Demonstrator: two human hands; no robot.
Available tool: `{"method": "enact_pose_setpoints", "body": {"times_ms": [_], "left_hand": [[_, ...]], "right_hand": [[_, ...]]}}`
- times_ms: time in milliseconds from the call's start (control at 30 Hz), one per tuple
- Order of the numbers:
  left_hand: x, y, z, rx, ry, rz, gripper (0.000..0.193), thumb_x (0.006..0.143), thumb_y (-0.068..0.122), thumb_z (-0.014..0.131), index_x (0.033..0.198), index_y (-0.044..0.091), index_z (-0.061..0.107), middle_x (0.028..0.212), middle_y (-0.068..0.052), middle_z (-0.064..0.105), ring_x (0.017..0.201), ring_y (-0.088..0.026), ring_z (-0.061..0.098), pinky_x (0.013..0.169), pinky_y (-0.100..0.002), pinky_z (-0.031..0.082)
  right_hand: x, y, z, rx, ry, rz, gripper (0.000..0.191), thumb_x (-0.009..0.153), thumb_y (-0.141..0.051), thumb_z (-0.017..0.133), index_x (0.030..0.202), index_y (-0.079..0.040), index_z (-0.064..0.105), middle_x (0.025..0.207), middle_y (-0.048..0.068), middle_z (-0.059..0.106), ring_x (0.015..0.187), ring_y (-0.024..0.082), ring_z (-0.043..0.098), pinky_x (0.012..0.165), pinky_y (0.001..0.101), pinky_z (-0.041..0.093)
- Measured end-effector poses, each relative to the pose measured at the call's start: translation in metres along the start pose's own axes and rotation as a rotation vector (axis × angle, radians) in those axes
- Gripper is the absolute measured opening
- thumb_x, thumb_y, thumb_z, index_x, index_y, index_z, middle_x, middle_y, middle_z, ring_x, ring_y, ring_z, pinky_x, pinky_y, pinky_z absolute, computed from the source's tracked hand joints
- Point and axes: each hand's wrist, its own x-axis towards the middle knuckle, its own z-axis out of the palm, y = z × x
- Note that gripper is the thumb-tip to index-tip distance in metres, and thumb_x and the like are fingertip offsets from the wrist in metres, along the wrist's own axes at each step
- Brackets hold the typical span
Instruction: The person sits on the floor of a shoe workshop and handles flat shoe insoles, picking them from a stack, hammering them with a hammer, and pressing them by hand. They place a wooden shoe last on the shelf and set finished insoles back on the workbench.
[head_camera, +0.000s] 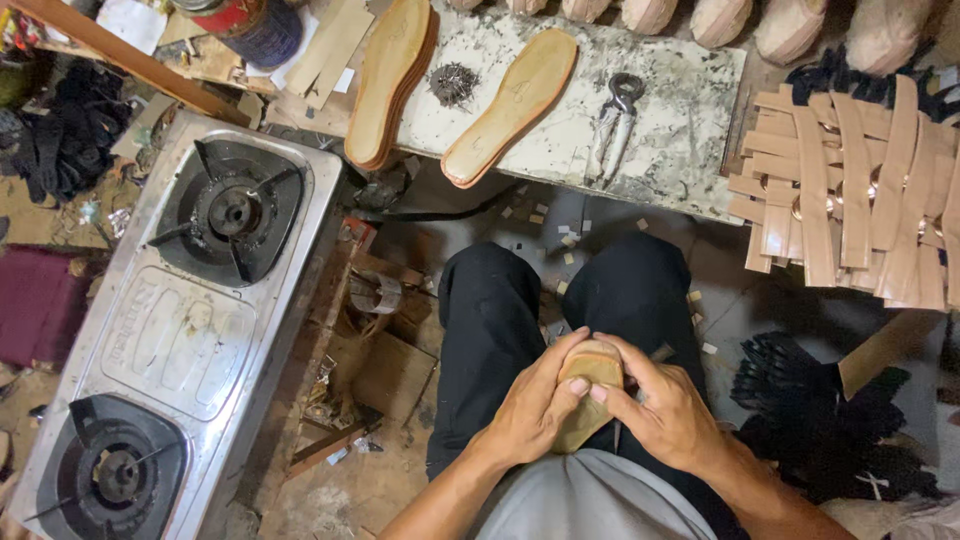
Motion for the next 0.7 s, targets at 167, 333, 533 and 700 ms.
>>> {"method": "enact_pose_setpoints", "body": {"times_ms": [167,333,533,700], "left_hand": [[0.002,-0.003,-0.005,-0.017,0.068,0.021,0.044,0.111,0.028,0.052,0.146,0.003,0.047,0.134,-0.02,0.064,0.125,-0.034,0.066,0.105,-0.04,0.051],[0.0,-0.01,-0.014,-0.086,0.131,-0.102,0.039,0.108,0.031,0.055,0.138,0.005,0.055,0.119,-0.015,0.071,0.109,-0.027,0.071,0.094,-0.035,0.055],[0.004,-0.053,-0.052,-0.292,0.273,-0.281,0.043,0.103,0.032,0.057,0.136,0.005,0.059,0.116,-0.006,0.071,0.107,-0.014,0.065,0.095,-0.031,0.052],[0.003,-0.092,-0.071,-0.396,0.344,-0.266,0.043,0.104,0.032,0.056,0.137,0.005,0.057,0.118,-0.004,0.068,0.108,-0.012,0.062,0.097,-0.029,0.05]], "right_hand": [[0.011,-0.004,0.002,-0.036,-0.039,-0.007,0.059,0.088,-0.021,0.07,0.141,-0.002,0.052,0.098,0.019,0.078,0.084,0.027,0.08,0.071,0.0352,0.06],[0.031,-0.025,0.005,-0.081,-0.15,0.227,0.064,0.088,-0.026,0.07,0.147,-0.01,0.05,0.094,0.014,0.08,0.078,0.022,0.08,0.071,0.0354,0.06],[0.098,-0.052,-0.007,-0.135,-0.083,-0.113,0.065,0.085,-0.025,0.074,0.142,-0.005,0.052,0.107,0.012,0.079,0.089,0.017,0.077,0.079,0.0331,0.059],[0.209,-0.067,0.004,-0.241,0.099,-0.179,0.039,0.093,-0.026,0.072,0.127,-0.005,0.07,0.1,0.012,0.078,0.084,0.02,0.076,0.077,0.0345,0.058]]}}
